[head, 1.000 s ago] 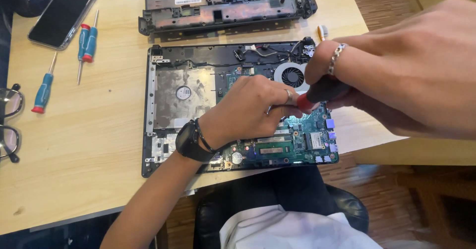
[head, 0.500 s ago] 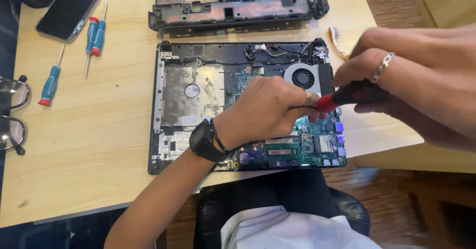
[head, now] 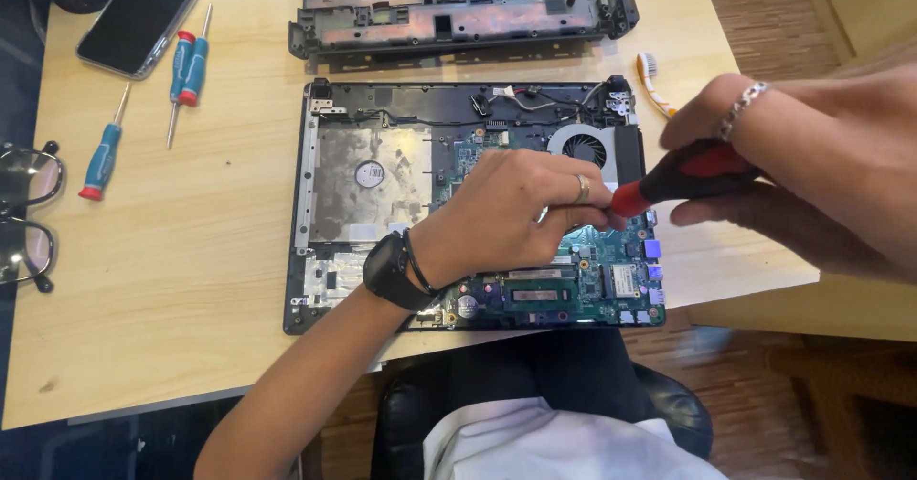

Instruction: The person is reassembling a laptop by installing the cooling fan and heatsink assembly and securing it with screws using a manual screwdriver.

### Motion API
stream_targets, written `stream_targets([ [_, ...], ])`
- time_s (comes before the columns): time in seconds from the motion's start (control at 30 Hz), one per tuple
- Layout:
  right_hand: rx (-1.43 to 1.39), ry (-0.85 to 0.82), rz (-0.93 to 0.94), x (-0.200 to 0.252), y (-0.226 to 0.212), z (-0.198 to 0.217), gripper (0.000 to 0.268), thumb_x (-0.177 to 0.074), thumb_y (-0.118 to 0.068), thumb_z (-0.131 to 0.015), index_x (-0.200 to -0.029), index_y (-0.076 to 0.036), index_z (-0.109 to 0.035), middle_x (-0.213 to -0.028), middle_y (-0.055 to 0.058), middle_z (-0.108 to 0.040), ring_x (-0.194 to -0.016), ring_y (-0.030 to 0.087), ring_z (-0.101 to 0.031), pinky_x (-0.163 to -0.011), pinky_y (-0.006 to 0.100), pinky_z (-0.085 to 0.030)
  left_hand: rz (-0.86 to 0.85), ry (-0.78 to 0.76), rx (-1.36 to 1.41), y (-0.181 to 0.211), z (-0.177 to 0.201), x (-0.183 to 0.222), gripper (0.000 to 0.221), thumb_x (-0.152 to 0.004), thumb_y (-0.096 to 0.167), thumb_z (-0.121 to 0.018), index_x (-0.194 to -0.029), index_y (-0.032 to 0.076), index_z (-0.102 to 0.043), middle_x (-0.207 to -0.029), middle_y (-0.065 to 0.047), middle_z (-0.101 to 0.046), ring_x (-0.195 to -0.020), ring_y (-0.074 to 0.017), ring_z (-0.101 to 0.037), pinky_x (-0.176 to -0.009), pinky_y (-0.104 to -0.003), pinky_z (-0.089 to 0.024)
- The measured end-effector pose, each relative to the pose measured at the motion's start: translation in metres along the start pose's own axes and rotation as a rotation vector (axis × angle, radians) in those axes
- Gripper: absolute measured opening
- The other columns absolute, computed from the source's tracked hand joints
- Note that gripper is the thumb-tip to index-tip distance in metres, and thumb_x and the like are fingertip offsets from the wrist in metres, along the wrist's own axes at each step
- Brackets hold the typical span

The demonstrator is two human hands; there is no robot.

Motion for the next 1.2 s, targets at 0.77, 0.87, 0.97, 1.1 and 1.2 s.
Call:
stream_targets([
  [0.77,0.237,0.056,0.315,-0.004,-0.040,0.015,0.037,-0.093,-0.045,-0.058,-0.120,-0.020,-0.057,-0.087,-0.005,-0.059,-0.062,0.024,-0.063,-0.051,0.040,-0.051,0.044,-0.051,0.009,-0.009,-0.009,0.004,0.015,-0.097,0.014,-0.066,-0.100,0.022,-0.077,-0.074,0.002,-0.071,-0.064,-0.0202,-0.068,-0.053,-0.036,-0.046],
  [0.87,0.247,0.047,0.193,0.009,-0.014,-0.005,0.040,-0.088,-0.054,-0.064,-0.103,-0.017,-0.056,-0.063,-0.010,-0.055,-0.047,0.021,-0.056,-0.047,0.035,-0.043,0.091,-0.064,0.065,-0.010,-0.010,0.005,0.013,-0.095,0.021,-0.069,-0.105,0.025,-0.076,-0.081,0.004,-0.076,-0.068,-0.0152,-0.070,-0.058,-0.031,-0.049],
  [0.97,0.423,0.068,0.213,0.006,-0.015,-0.001,0.068,-0.084,-0.086,-0.063,-0.086,-0.019,-0.050,-0.048,-0.013,-0.049,-0.042,0.019,-0.054,-0.049,0.034,-0.043,0.062,0.012,0.136,-0.004,0.000,0.002,0.009,-0.092,0.020,-0.076,-0.101,0.020,-0.074,-0.092,0.004,-0.077,-0.076,-0.0141,-0.074,-0.065,-0.030,-0.054],
  [1.1,0.321,0.064,0.362,-0.004,-0.038,0.015,0.059,-0.086,-0.069,-0.057,-0.122,-0.022,-0.055,-0.093,-0.002,-0.056,-0.070,0.023,-0.066,-0.056,0.044,-0.055,0.008,0.052,0.041,0.000,0.006,0.002,0.010,-0.093,0.005,-0.069,-0.092,0.015,-0.072,-0.094,0.002,-0.069,-0.078,-0.0219,-0.068,-0.060,-0.038,-0.049],
  [1.2,0.196,0.021,0.362,-0.001,-0.037,0.007,0.023,-0.098,-0.034,-0.055,-0.113,-0.019,-0.062,-0.082,0.002,-0.051,-0.051,0.029,-0.057,-0.045,0.043,-0.047,-0.007,0.022,0.011,-0.002,0.001,0.003,0.008,-0.098,0.012,-0.067,-0.099,0.015,-0.074,-0.100,0.003,-0.071,-0.078,-0.0220,-0.071,-0.054,-0.037,-0.046],
])
Point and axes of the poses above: each hand's wrist, its own x-axis away from the middle knuckle, its own z-axis out of the back of the hand, y = z × x, the point moved 10 cm from there along -x, towards the middle knuckle
